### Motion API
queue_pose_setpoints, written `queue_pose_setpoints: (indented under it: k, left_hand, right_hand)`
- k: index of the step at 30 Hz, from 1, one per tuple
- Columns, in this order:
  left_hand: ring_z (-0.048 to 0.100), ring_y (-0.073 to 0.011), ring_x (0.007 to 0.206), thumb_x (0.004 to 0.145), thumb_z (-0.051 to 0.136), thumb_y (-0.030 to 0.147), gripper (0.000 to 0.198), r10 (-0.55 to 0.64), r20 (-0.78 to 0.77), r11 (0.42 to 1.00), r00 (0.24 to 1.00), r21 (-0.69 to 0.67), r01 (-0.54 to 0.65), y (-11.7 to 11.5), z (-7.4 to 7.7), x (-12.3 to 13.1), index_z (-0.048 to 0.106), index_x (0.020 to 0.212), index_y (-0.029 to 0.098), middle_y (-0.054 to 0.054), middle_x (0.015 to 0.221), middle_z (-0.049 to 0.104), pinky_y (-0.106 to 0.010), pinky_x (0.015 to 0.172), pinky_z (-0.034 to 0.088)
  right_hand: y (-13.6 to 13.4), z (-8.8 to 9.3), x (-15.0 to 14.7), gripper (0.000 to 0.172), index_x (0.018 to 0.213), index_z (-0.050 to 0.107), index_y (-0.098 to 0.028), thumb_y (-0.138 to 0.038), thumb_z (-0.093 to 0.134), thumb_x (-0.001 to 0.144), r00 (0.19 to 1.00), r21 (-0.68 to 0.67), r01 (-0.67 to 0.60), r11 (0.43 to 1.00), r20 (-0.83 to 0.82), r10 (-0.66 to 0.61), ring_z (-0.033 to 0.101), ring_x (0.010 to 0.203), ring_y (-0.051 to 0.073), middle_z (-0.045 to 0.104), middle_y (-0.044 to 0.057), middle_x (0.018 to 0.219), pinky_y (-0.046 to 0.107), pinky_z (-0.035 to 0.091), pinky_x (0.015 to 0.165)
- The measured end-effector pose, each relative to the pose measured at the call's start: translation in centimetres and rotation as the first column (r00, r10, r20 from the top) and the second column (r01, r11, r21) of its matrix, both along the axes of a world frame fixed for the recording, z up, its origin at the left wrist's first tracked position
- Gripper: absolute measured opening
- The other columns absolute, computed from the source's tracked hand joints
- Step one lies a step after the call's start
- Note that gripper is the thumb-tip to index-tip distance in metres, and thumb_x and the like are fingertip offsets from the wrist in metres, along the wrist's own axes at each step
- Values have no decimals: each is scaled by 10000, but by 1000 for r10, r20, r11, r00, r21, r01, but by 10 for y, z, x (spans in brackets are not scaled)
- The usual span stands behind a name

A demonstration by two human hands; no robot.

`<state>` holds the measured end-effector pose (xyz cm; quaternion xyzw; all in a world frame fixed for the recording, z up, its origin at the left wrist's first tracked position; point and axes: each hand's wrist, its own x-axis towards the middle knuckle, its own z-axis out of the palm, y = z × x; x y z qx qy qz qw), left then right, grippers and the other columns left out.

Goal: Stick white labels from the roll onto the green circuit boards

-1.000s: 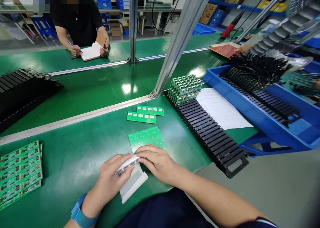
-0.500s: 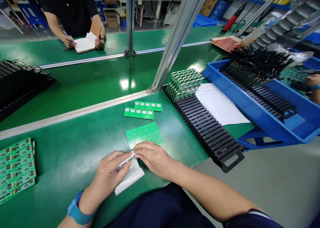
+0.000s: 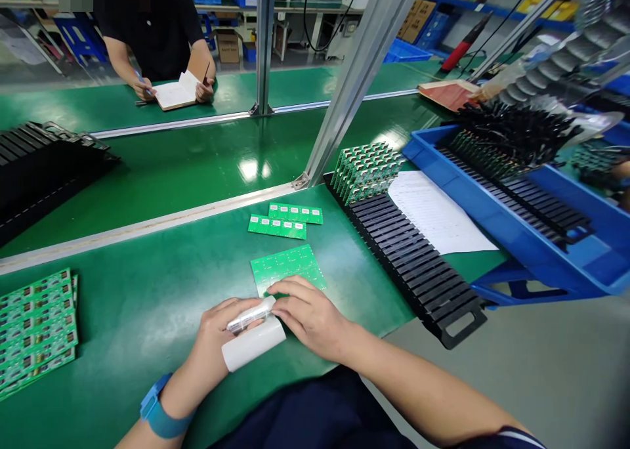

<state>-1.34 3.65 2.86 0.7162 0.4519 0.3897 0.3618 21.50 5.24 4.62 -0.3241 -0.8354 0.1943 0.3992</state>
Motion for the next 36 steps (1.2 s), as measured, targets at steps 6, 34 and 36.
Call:
queue_pose_setpoints:
  k: [6, 34, 36]
  left_hand:
    - [759, -222, 875, 955, 675, 180, 291, -100, -83, 971, 991, 210, 116, -6, -11, 12, 719, 1238, 235, -84, 993, 779, -326, 756, 625]
    - [655, -288, 1248, 966, 637, 136, 346, -259, -322, 899, 911, 265, 350, -14, -28, 23, 600, 1304, 200, -72, 1044, 752, -487, 1040, 542]
    - [650, -290, 1254, 970, 636, 141, 343, -261, -323, 900, 910, 260, 350, -14, -28, 23, 597, 1305, 200, -74, 1048, 749, -493, 1043, 536]
  right_hand:
    - [50, 11, 16, 105, 868, 658, -200, -145, 637, 955, 990, -409, 122, 904, -17, -141, 668, 1125, 229, 714, 97, 1177, 448, 528, 1011]
    - [102, -21, -23, 177, 777, 650, -179, -54, 704, 889, 980, -517, 23, 856, 181, 83, 611, 936, 186, 672, 25, 911, 384, 429, 961]
    - [102, -21, -24, 175, 778, 651, -178, -57, 703, 894, 973, -512, 42, 858, 217, 82, 601, 933, 189, 669, 26, 914, 388, 421, 955]
